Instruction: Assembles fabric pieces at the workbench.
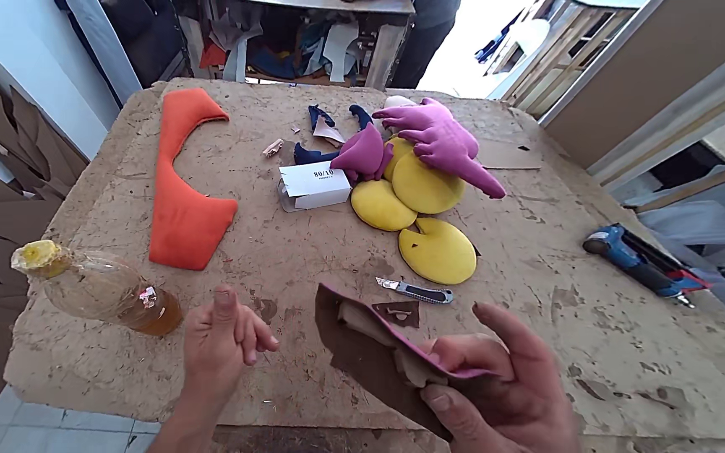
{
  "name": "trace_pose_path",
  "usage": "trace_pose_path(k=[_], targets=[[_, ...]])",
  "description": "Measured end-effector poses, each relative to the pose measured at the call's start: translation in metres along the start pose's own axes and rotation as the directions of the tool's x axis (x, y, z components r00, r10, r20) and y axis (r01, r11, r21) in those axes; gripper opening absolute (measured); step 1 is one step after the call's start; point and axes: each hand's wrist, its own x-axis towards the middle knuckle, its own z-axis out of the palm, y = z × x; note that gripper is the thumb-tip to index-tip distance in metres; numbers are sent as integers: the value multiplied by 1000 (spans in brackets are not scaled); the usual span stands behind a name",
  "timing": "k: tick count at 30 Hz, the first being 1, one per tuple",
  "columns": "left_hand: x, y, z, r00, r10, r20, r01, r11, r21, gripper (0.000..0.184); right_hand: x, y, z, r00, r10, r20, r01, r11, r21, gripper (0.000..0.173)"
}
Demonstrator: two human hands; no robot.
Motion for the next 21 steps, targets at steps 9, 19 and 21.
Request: trace_pose_path(k=[9,19,21], targets=[[-16,36,-6,953,222,208,-301,790,535,41,-6,-3,2,997,-23,75,32,993,-114,68],[-22,45,30,697,295,654,-716,240,655,35,-11,2,12,984,60,166,-49,996,-72,66],[-24,43,27,685,273,675,-728,287,623,30,-14,6,13,981,71,182,-60,996,-64,71]])
